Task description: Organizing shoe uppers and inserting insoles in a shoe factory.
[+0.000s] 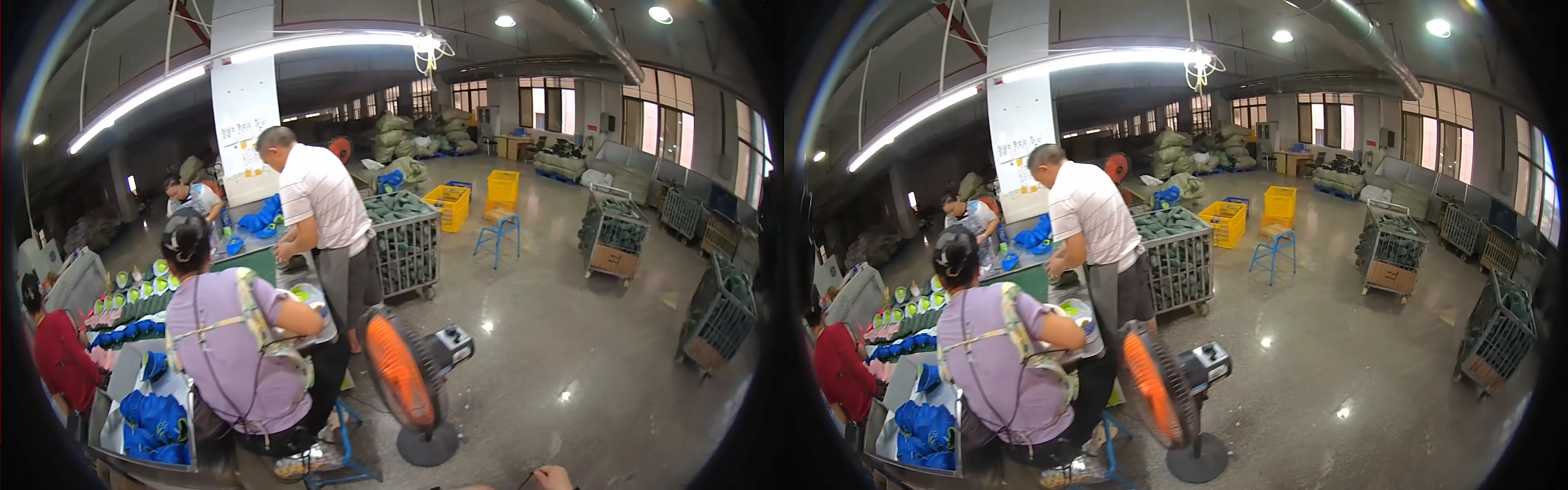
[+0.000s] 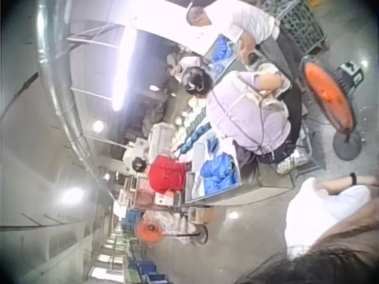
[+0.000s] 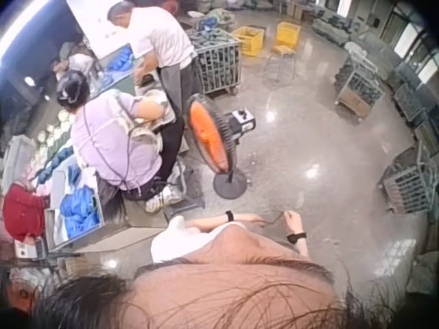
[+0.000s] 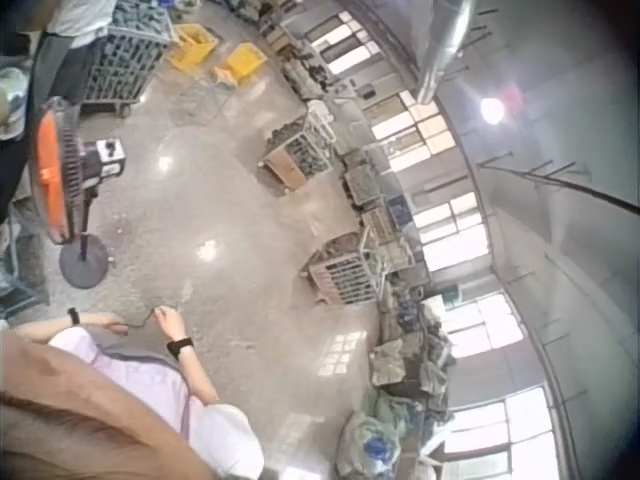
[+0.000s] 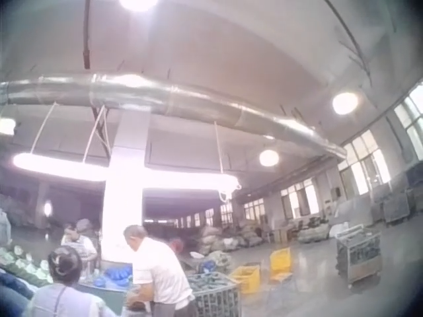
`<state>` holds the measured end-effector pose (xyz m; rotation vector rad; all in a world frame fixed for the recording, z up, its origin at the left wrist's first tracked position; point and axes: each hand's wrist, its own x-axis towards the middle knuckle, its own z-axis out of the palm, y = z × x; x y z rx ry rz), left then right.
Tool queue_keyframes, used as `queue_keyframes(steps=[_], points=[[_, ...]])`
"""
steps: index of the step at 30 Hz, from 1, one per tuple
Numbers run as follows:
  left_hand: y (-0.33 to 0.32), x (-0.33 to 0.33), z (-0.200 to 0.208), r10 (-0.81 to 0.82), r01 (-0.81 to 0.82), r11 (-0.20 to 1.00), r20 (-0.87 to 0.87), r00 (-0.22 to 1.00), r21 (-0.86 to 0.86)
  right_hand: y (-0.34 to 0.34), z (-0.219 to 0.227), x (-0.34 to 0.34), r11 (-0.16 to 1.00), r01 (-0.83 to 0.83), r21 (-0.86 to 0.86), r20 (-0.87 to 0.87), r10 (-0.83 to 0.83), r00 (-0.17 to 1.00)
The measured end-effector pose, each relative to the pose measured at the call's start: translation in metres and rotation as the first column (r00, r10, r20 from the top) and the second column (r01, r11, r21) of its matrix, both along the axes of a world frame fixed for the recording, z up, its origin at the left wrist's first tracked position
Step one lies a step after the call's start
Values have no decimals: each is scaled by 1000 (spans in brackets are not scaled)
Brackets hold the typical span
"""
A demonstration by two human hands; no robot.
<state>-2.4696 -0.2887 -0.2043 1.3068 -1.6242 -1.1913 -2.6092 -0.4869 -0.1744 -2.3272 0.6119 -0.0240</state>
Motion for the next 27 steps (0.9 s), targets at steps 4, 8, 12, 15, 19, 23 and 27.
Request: queue_keyframes(steps=[4, 8, 12, 15, 19, 23, 27], points=[[-89, 45, 51, 76, -74, 997, -58, 995, 20, -86, 20, 34, 989, -112, -95, -163, 95, 982], [-140, 82, 50, 176, -166, 946, -12, 984, 279, -194, -44, 49, 997, 49, -63, -220, -62, 973], [-204, 140, 56, 390, -373, 882, 0, 921, 288, -326, -189, 42, 996, 85, -11, -531, -78, 844], [-272, 170, 55, 563, -511, 815, -164, 810, 273, -421, -202, 134, 982, -154, 110, -443, 187, 877], [-371, 200, 89, 699, -664, 708, -374, 610, 240, -484, -121, 268, 807, -501, 312, -214, 573, 791], [-445, 259, 109, 709, -718, 649, -545, 448, 254, -470, -45, 379, 528, -695, 488, 77, 767, 637], [-493, 336, 80, 675, -808, 539, -695, 248, 236, -477, 28, 450, 216, -804, 553, 385, 790, 477]])
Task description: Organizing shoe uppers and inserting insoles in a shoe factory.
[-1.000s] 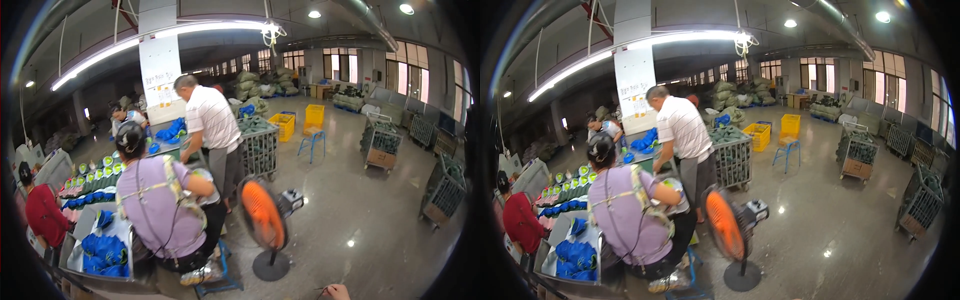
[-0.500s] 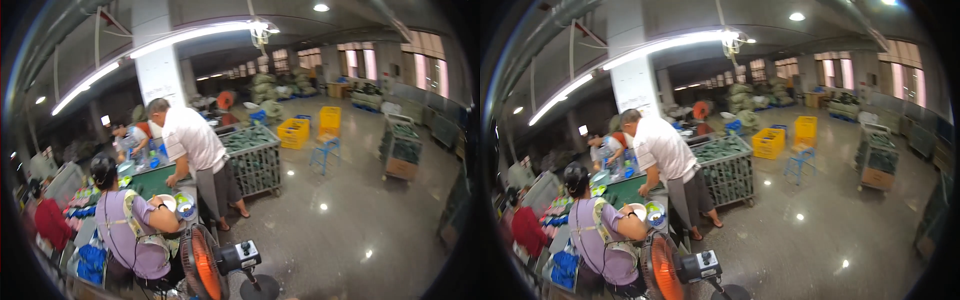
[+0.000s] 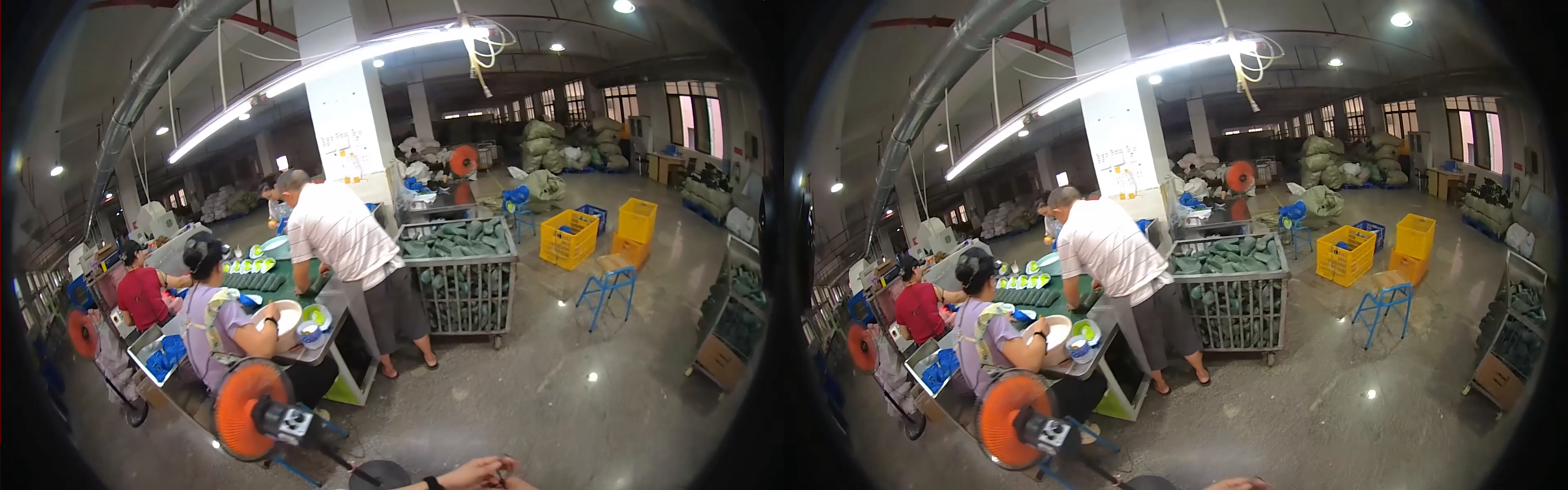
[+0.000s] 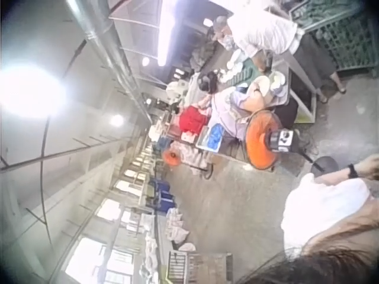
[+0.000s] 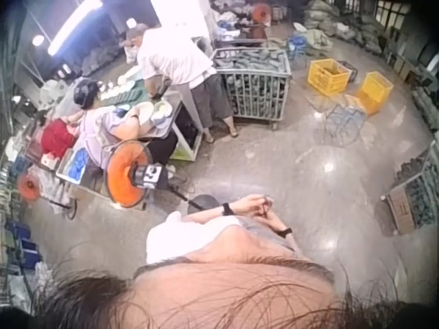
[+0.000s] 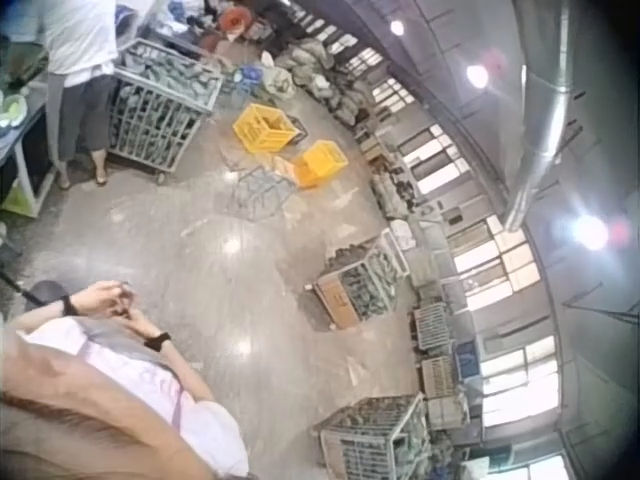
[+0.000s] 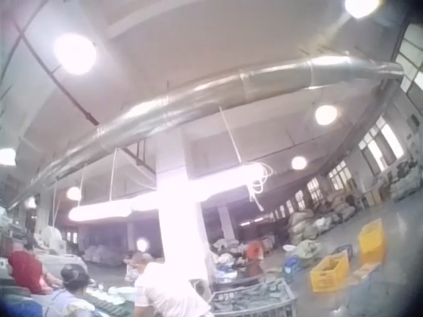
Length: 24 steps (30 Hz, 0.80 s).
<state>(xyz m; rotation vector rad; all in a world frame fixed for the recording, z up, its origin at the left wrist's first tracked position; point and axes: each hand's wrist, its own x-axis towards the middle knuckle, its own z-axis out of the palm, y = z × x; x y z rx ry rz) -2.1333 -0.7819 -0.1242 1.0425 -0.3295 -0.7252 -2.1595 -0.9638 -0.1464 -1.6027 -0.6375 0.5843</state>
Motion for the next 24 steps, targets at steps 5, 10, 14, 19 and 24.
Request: queue_keyframes(steps=[5, 10, 14, 19, 24], points=[[16, 146, -26, 719, -699, 680, -14, 695, 221, -60, -20, 116, 987, 151, -57, -503, -159, 850], [9, 297, -126, 773, -745, 418, 228, 592, 520, -157, -22, 227, 926, 347, -150, -187, -371, 910], [-102, 415, -124, 223, -653, 576, 675, 704, 491, -229, 19, 302, 812, 417, -408, -22, -465, 885], [-254, 496, -2, -402, 221, 876, 396, 826, 429, -276, 34, 414, 812, 513, -278, 332, -420, 845], [-339, 599, 36, -423, 397, 906, 353, 835, 146, -316, 35, 558, 882, 457, -116, 495, -348, 797]])
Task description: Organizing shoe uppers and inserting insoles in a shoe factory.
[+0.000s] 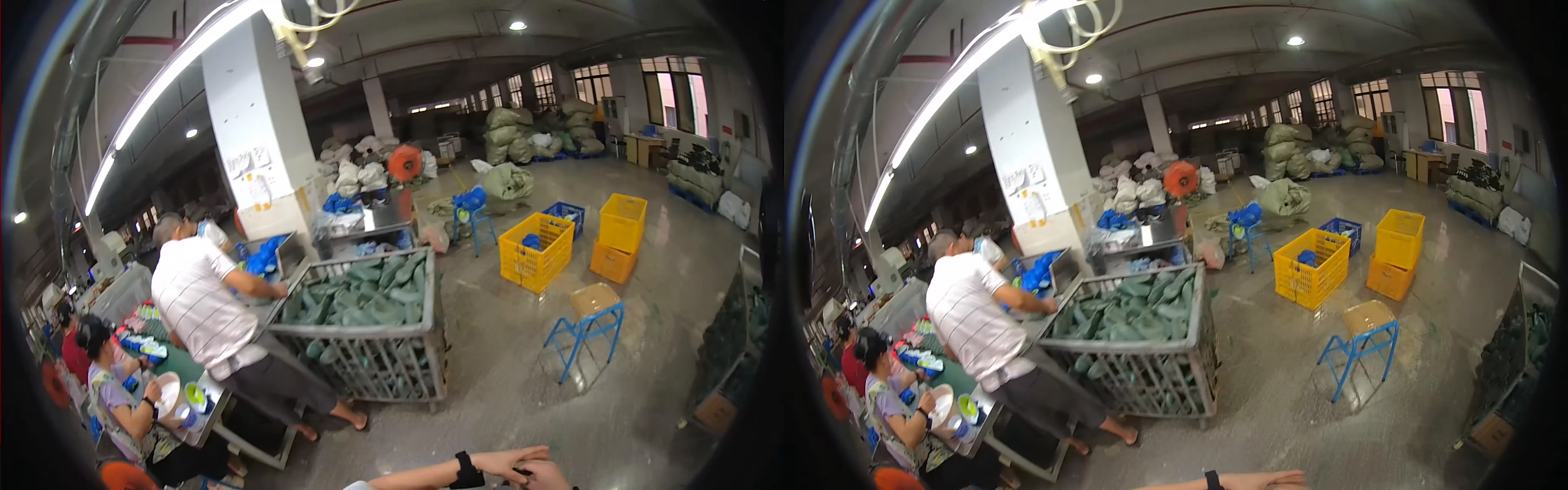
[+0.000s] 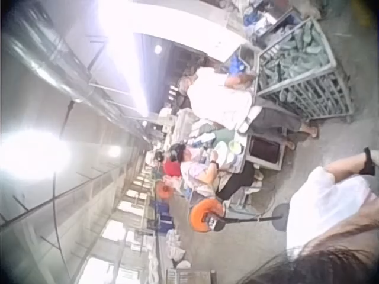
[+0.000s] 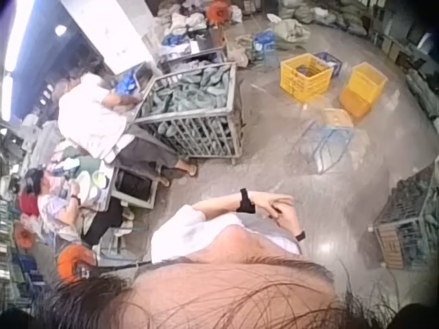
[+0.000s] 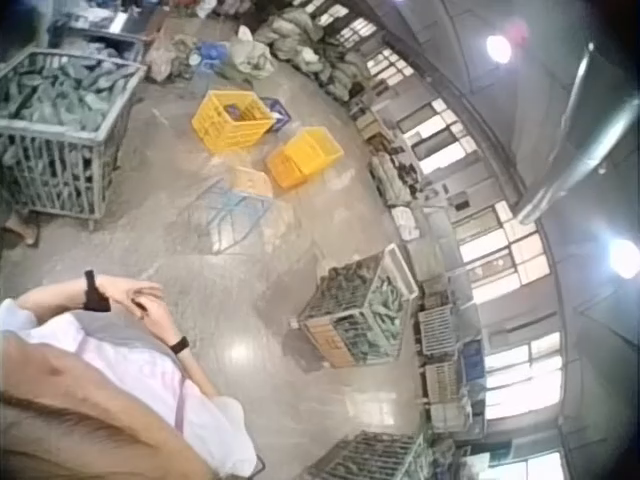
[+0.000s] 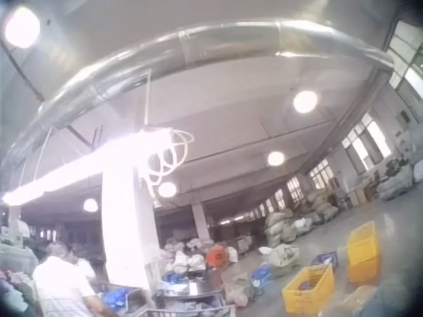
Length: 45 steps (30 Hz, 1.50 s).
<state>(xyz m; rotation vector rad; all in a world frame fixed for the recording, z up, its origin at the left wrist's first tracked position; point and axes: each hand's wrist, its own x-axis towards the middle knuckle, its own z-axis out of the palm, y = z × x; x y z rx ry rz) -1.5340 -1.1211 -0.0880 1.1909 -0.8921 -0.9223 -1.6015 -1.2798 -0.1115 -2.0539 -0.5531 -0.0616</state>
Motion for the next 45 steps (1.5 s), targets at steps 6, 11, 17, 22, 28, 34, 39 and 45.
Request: queue_keyframes(steps=[6, 11, 17, 22, 28, 34, 39, 45], points=[[-34, 135, 20, -87, 158, 948, -251, 964, 275, -51, 41, 171, 966, -255, -36, 12, 255, 967], [-34, 245, 14, 89, -28, 844, -88, 992, 536, -81, 53, 329, 909, -359, -210, -152, 333, 931], [21, 391, -71, 697, -629, 685, -76, 713, 368, -92, 6, 509, 971, -192, -141, -224, 158, 962], [9, 548, -91, 656, -610, 742, -490, 574, 279, -89, -24, 623, 859, -437, -265, -353, 335, 874], [-90, 713, -47, 396, -525, 851, -667, 631, 9, -115, -36, 754, 900, -268, -343, -78, 256, 963], [-132, 873, -47, 450, -481, 870, -577, 682, 110, -169, -76, 900, 963, -257, 86, -562, 260, 785], [-136, 994, -59, 595, -462, 803, -542, 593, 376, -190, -99, 1044, 906, -419, -65, -550, 318, 773], [-72, 1084, -134, 546, -677, 386, 437, 715, 626, -195, -102, 1214, 724, -629, -283, -484, 458, 746]])
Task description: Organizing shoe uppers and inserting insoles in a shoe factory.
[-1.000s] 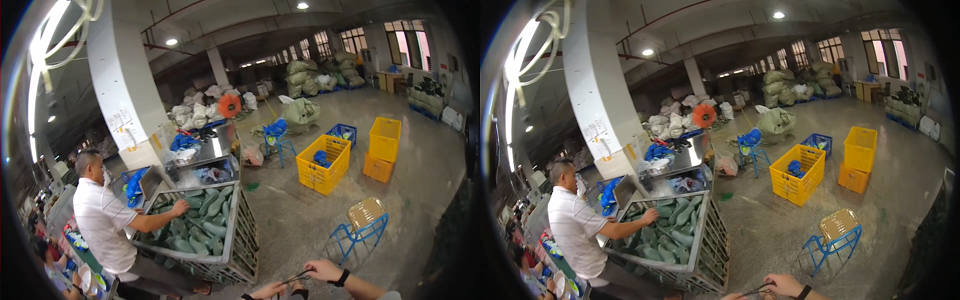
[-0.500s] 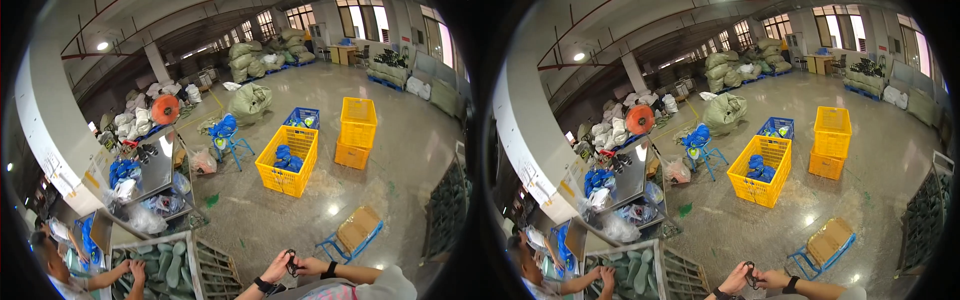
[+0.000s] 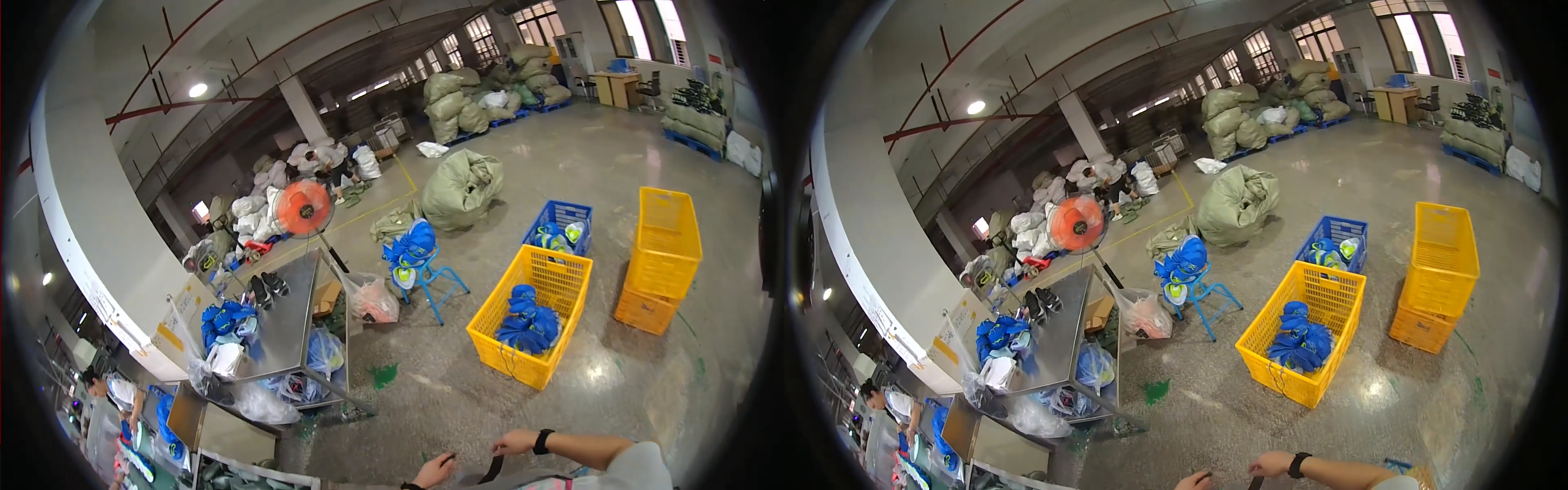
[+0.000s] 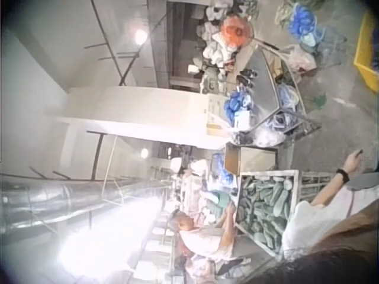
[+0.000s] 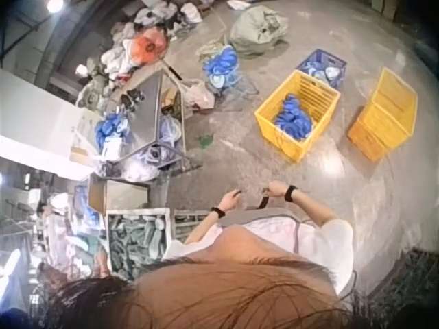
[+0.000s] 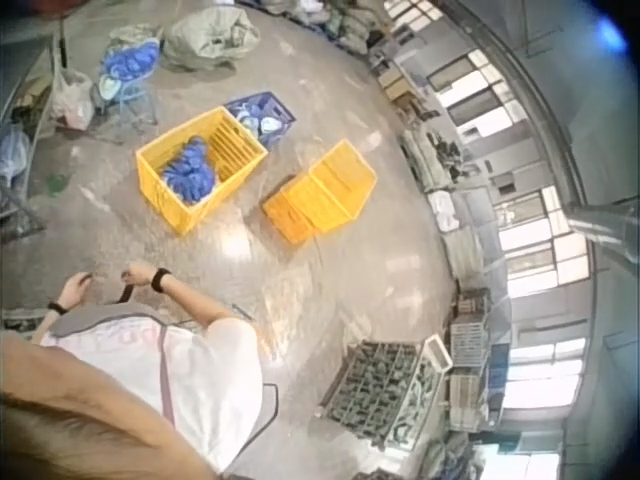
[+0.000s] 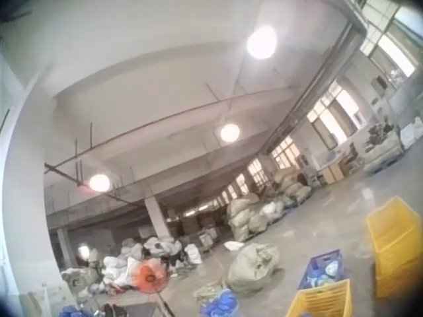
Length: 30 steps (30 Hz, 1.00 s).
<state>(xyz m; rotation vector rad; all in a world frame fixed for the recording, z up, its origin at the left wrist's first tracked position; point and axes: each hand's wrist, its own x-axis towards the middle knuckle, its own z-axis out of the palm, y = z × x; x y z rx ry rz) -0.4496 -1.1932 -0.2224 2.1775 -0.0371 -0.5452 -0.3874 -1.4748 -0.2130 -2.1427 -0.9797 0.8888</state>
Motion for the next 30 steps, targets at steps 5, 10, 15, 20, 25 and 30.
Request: queue_keyframes(steps=[5, 10, 15, 20, 25, 30], points=[[58, 67, -79, -45, 6, 976, 172, 984, 219, -6, -100, 139, 969, -132, -208, -11, 133, 991], [93, 168, -92, -12, -15, 938, 75, 997, 348, -71, -234, 226, 921, 143, -363, 22, -146, 989], [78, 234, -106, 70, -22, 893, -92, 993, 449, -116, -253, 304, 685, 129, -717, -117, -301, 947], [49, 340, -81, 176, -131, 948, -137, 975, 289, -94, -184, 389, 593, 123, -796, -138, -375, 917], [21, 430, -87, 250, -239, 966, -126, 960, 102, -101, -207, 462, 438, 271, -857, -116, -676, 728], [24, 509, -122, 212, -169, 964, -207, 955, 207, -150, -358, 547, 687, 8, -727, -267, -293, 918]])
